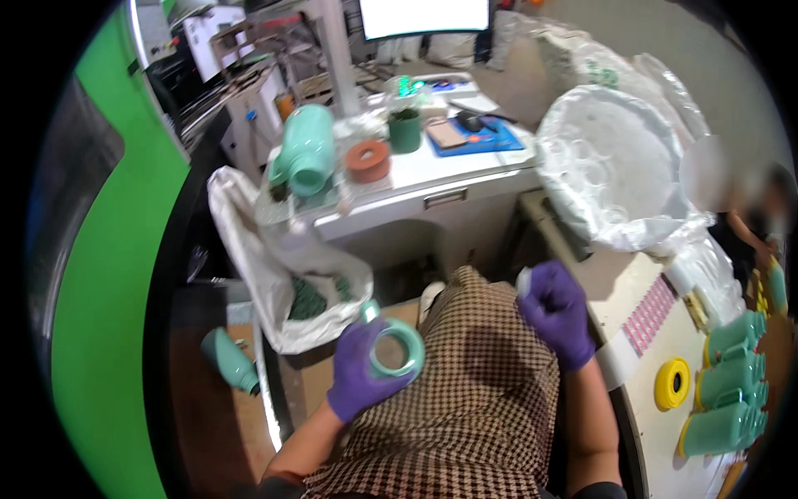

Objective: The person assembles light green plastic pitchers by attaching yellow lids and inserting white straws. They handle the pitchers one at a time, placing the finished units on a nearby table.

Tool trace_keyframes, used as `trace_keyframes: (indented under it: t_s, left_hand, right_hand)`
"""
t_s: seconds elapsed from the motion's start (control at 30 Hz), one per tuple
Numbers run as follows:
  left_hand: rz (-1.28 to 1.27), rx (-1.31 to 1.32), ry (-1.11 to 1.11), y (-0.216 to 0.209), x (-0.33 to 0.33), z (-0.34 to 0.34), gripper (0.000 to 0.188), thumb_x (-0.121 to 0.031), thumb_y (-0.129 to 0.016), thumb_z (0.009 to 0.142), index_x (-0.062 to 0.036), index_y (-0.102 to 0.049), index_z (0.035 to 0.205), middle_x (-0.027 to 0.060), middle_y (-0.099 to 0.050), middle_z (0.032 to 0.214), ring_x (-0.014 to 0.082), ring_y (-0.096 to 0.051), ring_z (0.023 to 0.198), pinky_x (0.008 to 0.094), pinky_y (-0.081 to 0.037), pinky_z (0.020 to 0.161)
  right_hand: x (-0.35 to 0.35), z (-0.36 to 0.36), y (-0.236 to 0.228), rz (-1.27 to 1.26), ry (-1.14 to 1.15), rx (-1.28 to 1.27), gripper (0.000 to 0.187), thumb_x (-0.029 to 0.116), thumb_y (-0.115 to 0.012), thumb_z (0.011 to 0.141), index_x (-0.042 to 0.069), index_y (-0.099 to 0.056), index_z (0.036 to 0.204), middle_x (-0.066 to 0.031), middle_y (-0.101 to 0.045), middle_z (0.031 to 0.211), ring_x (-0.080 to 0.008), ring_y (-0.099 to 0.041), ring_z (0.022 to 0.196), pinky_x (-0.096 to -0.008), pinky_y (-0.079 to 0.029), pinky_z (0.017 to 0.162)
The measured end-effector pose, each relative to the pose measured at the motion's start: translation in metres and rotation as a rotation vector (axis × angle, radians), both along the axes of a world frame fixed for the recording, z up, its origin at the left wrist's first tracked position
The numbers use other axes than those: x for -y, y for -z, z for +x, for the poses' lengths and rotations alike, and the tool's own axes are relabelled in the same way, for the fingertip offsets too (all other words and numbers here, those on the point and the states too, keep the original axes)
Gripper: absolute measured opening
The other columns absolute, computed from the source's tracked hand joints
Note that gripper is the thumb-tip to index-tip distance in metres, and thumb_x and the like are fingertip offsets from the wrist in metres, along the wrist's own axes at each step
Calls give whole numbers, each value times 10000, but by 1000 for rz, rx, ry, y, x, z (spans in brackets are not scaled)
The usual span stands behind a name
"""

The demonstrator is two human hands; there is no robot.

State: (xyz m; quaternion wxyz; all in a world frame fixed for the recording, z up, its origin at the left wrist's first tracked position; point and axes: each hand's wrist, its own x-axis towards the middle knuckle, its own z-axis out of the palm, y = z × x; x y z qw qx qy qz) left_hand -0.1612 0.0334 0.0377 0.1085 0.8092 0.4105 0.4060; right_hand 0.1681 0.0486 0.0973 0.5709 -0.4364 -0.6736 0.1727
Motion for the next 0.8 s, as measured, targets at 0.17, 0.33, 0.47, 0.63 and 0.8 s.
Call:
trace_keyframes:
  t_s: [0.17, 0.33, 0.47, 0.63, 0.8]
  left_hand:
    - [117, 39, 70, 1, -3, 11, 1036, -320, -942, 579, 12, -428, 1415, 170, -623, 1217, 397, -594, 1137, 499, -454, 991]
    - [43, -119, 147, -18, 0, 21, 921, -222, -885, 598, 38, -468, 1377, 143, -674, 1205, 370, -650, 1085, 492, -425, 1065]
    - [205, -129, 197, -11, -1, 29, 816, -273, -857, 643, -2, -516, 1334, 99, -709, 1191, 312, -698, 1055, 470, -378, 1126]
    - [190, -70, 231, -17, -2, 33, 774, -260, -834, 655, -6, -539, 1324, 95, -712, 1182, 294, -711, 1028, 470, -391, 1125]
    - [166, -77, 244, -8, 2, 36, 757, -232, -810, 574, -82, -631, 1293, 47, -661, 1278, 234, -653, 1142, 518, -403, 1123]
  right_hand:
    - [45, -93, 26, -86, -442, 29, 372, 30, -792, 770, 2, -713, 1132, -137, -737, 1063, -242, -726, 899, -306, -568, 804]
    - [46, -114, 19, -127, -297, 423, 246, 12, -732, 695, 79, -692, 928, -78, -696, 922, -275, -695, 772, -340, -552, 641]
    - [52, -126, 24, -245, -111, 564, 154, 53, -678, 738, 99, -642, 880, -56, -624, 870, -268, -660, 764, -380, -538, 638]
    - [69, -127, 23, -256, -41, 572, 240, 49, -677, 742, 98, -631, 972, -75, -621, 981, -265, -663, 864, -368, -548, 670]
    - [78, -121, 24, -289, -34, 551, 259, 26, -669, 745, 88, -629, 993, -82, -629, 1008, -280, -665, 866, -365, -555, 672]
